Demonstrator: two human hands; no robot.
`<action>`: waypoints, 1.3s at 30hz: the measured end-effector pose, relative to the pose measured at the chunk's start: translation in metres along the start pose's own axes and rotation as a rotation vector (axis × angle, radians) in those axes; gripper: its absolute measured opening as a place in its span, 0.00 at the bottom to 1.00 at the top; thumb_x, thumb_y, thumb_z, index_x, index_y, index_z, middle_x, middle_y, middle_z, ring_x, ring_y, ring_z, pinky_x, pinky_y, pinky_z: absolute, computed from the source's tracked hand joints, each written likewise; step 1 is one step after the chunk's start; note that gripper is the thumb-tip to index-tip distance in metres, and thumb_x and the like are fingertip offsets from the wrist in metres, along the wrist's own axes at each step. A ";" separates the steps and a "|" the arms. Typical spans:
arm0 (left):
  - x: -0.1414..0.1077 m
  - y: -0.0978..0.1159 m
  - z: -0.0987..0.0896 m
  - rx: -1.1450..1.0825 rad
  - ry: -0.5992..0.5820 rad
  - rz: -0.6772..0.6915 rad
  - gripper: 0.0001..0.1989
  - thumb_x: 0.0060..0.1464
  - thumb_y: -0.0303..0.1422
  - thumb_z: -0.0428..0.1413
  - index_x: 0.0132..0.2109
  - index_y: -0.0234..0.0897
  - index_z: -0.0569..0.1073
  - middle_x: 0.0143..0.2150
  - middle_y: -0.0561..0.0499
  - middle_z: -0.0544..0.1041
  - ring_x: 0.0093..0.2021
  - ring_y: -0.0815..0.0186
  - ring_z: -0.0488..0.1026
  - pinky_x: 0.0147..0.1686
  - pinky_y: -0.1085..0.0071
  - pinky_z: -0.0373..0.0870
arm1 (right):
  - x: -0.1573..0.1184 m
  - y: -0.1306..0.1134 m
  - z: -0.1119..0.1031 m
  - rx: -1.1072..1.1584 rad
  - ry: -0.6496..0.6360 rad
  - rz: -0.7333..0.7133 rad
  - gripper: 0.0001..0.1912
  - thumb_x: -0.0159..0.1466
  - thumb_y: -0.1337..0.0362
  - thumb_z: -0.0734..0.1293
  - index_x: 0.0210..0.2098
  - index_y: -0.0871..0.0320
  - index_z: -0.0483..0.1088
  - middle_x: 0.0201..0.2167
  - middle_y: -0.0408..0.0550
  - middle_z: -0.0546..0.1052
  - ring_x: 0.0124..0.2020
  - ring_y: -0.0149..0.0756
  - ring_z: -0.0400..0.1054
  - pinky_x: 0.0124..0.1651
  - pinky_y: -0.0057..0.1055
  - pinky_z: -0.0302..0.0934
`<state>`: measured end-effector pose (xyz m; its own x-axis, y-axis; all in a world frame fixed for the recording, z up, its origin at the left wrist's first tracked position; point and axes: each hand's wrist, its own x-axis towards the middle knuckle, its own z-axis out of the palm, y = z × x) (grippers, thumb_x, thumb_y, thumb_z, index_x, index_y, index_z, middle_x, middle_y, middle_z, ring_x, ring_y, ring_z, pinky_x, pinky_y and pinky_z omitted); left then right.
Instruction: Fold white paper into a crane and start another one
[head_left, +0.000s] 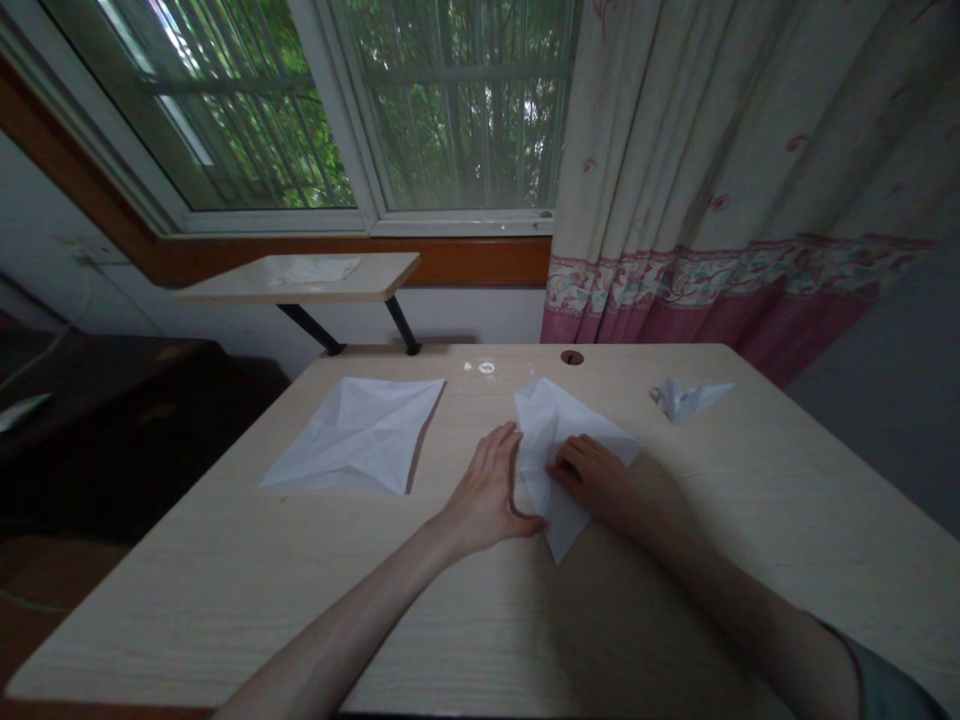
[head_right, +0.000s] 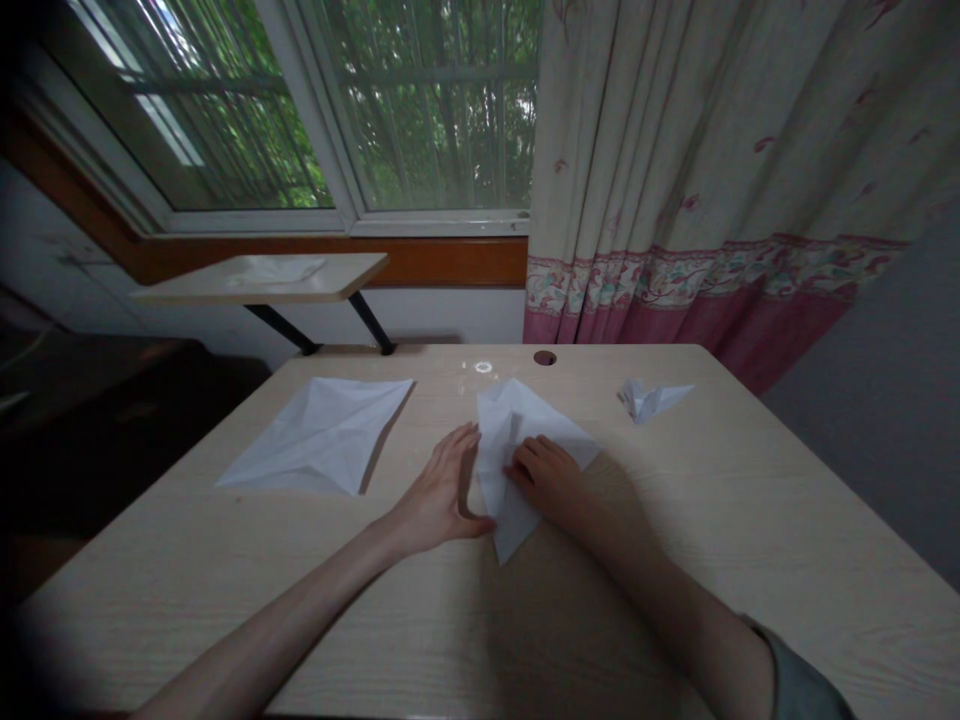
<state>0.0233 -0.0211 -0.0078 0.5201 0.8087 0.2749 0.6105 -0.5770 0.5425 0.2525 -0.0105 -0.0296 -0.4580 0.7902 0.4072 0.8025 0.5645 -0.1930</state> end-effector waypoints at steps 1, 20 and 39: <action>0.000 0.000 0.000 0.004 -0.016 -0.010 0.59 0.38 0.41 0.71 0.70 0.35 0.47 0.72 0.30 0.49 0.72 0.39 0.45 0.67 0.39 0.50 | 0.000 0.000 0.000 0.000 -0.005 0.000 0.08 0.69 0.67 0.64 0.32 0.54 0.69 0.33 0.47 0.76 0.37 0.42 0.71 0.41 0.38 0.66; -0.003 0.014 0.001 0.032 -0.195 -0.073 0.71 0.36 0.46 0.71 0.73 0.34 0.31 0.74 0.30 0.33 0.74 0.41 0.29 0.69 0.40 0.38 | 0.000 0.001 0.001 0.017 -0.010 0.011 0.09 0.69 0.65 0.63 0.31 0.54 0.68 0.32 0.48 0.75 0.36 0.40 0.70 0.40 0.37 0.64; -0.005 0.013 0.003 0.063 -0.201 -0.031 0.74 0.31 0.49 0.72 0.73 0.34 0.33 0.74 0.29 0.31 0.73 0.39 0.26 0.68 0.38 0.36 | -0.001 0.003 0.003 0.031 -0.028 0.030 0.08 0.69 0.65 0.64 0.32 0.54 0.67 0.33 0.48 0.76 0.37 0.41 0.70 0.41 0.37 0.65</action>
<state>0.0301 -0.0331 -0.0049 0.6054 0.7906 0.0916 0.6609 -0.5635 0.4957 0.2542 -0.0089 -0.0336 -0.4450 0.8128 0.3759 0.8039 0.5476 -0.2324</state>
